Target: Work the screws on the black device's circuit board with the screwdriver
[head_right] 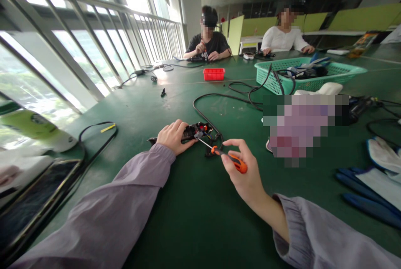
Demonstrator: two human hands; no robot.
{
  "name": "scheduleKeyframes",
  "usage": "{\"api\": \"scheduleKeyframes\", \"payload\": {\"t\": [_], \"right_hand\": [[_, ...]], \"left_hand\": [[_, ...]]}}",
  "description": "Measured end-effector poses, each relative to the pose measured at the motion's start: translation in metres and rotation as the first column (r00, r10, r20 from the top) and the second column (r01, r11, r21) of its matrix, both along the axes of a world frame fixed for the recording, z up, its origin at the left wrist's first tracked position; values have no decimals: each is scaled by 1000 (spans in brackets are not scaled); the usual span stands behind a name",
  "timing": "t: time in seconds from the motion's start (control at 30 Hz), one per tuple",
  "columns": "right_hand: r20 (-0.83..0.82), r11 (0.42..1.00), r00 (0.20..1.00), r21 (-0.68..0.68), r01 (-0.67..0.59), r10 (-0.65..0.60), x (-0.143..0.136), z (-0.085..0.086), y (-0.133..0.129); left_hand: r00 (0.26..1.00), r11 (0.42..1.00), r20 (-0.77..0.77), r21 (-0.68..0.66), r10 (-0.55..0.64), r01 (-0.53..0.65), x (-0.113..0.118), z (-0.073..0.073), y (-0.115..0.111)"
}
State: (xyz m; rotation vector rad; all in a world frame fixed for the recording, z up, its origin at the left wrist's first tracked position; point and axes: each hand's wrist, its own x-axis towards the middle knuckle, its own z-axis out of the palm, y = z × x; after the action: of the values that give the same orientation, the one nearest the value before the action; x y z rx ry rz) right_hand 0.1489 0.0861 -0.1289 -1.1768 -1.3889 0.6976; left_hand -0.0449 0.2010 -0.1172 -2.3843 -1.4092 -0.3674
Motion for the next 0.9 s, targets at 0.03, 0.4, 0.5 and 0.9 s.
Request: {"api": "scheduleKeyframes", "payload": {"t": [0.03,0.4,0.5,0.9], "right_hand": [[5,999,1000,-36,1,-1,0,0,0],[-67,1000,998,-12,2,-3,0,2,1],[-9,993,997,84,79,-78,0,2,-1],[21,982,991,140,130,-134,0,2,-1]], "left_hand": [[1000,1000,-1,-5,8,-8,0,0,0],[1000,1000,-4,-10,-9,8,0,1,0],[1000,1000,-2,-21,-11,11,0,1,0],[997,996,15,-48,-75,75,-2,1,1]]}}
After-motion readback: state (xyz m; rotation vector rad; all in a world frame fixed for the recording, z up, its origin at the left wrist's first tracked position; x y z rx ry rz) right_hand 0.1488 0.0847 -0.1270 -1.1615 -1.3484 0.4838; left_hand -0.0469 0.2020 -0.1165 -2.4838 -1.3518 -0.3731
